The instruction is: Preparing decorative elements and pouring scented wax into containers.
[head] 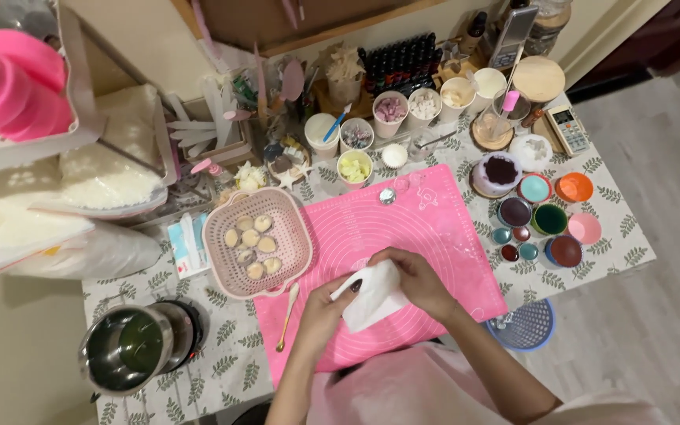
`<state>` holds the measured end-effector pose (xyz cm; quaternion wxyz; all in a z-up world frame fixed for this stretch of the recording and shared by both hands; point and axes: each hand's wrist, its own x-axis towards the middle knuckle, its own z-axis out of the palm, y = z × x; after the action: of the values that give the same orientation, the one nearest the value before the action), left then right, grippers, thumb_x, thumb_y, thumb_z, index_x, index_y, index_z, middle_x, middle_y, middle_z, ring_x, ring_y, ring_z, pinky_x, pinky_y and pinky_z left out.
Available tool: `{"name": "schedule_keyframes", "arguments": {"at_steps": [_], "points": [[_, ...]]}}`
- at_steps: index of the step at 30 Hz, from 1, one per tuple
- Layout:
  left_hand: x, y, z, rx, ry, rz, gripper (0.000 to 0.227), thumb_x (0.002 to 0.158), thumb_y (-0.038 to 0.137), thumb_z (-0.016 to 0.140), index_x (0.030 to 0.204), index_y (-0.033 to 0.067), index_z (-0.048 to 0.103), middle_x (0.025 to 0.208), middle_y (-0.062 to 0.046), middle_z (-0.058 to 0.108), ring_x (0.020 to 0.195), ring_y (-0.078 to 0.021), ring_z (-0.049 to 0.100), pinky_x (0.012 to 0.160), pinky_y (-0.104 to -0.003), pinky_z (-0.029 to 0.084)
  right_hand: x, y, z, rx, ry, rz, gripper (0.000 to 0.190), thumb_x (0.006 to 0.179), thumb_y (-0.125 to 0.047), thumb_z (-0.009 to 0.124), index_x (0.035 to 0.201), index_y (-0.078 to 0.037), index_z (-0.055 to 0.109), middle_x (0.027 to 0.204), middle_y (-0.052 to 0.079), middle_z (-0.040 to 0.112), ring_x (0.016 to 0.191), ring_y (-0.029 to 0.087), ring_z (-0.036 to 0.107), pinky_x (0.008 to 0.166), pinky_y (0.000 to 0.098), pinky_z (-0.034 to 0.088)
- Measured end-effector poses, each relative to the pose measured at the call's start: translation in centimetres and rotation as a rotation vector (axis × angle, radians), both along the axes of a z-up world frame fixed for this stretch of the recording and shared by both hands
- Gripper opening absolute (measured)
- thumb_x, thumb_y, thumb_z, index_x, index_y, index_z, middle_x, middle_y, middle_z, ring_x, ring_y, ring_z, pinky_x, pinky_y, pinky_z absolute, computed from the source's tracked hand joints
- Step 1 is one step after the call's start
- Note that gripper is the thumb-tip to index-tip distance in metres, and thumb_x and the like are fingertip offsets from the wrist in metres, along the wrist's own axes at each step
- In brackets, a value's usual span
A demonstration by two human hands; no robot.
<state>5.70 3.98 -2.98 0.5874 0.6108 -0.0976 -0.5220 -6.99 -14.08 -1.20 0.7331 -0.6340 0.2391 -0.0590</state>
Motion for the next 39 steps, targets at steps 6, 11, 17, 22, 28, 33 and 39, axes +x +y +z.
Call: {"name": "schedule_keyframes", "arguments": {"at_steps": [6,11,17,22,28,33,39], "points": [[-0.8,-8.7,-6.2,0.184,-0.277,-0.416,0.043,0.087,-0.004,0.045,0.118,0.0068,0.073,0.104,-0.012,0.077,0.091,-0.0207,0.075,0.08,-0.032,0.06,0.4,-8.7,-8.0,-0.14,0.257,-0.308,0.033,0.094,-0.001,0.047,0.122,-0.011,0.063,0.103,0.006,0.073,0.081,0.015,0.073,0.074,0.0295,0.061],[0.5,-16.5,-12.2,0.174,-0.435,-0.277,0.049,0.087,0.0,0.048,0.132,0.0142,0.064,0.108,-0.014,0.073,0.093,-0.0225,0.072,0.083,-0.035,0.056,1.1,-12.7,-13.4,-0.24,0.438,-0.298,0.027,0.097,-0.01,0.055,0.119,-0.006,0.069,0.091,0.011,0.074,0.077,0.02,0.074,0.068,0.0324,0.058],[2.4,-19.1,-11.9,0.288,-0.324,-0.145,0.048,0.092,0.006,0.049,0.137,0.0204,0.061,0.1,-0.017,0.073,0.089,-0.0259,0.072,0.081,-0.036,0.056,-0.5,-12.4,-15.9,-0.107,0.323,-0.255,0.027,0.095,-0.008,0.054,0.115,-0.002,0.071,0.094,0.009,0.075,0.08,0.015,0.071,0.071,0.0294,0.058],[1.5,-18.3,-10.8,0.366,-0.403,-0.167,0.045,0.094,0.009,0.051,0.137,0.0186,0.061,0.103,-0.015,0.072,0.092,-0.0226,0.071,0.084,-0.034,0.054,-2.3,-12.2,-16.7,0.062,0.346,-0.234,0.029,0.097,-0.011,0.049,0.115,-0.001,0.069,0.092,0.009,0.074,0.077,0.016,0.071,0.069,0.0295,0.058],[-1.4,-14.9,-9.2,0.017,-0.29,-0.045,0.047,0.087,-0.003,0.056,0.133,0.0062,0.062,0.116,-0.008,0.073,0.109,-0.0173,0.069,0.092,-0.03,0.053,0.0,-10.8,-3.8,0.263,0.544,-0.174,0.033,0.098,-0.029,0.05,0.127,-0.014,0.056,0.1,0.009,0.065,0.076,0.018,0.071,0.063,0.0349,0.062],[-2.2,-11.1,-3.2,-0.024,-0.031,-0.004,0.054,0.09,-0.002,0.063,0.142,0.0111,0.056,0.112,-0.011,0.073,0.101,-0.0159,0.069,0.084,-0.028,0.056,-0.6,-9.8,-2.8,0.281,0.442,0.079,0.045,0.089,-0.028,0.067,0.131,-0.01,0.063,0.104,0.01,0.064,0.079,0.019,0.07,0.063,0.0341,0.063],[-1.8,-4.6,-1.7,-0.255,-0.313,-0.206,0.052,0.094,-0.006,0.057,0.144,0.0045,0.061,0.137,-0.009,0.065,0.122,-0.0174,0.062,0.1,-0.029,0.05,-3.8,-10.9,-10.6,-0.088,0.654,0.298,0.045,0.088,-0.026,0.069,0.128,-0.005,0.068,0.108,0.007,0.077,0.099,0.022,0.07,0.086,0.0398,0.058]]}}
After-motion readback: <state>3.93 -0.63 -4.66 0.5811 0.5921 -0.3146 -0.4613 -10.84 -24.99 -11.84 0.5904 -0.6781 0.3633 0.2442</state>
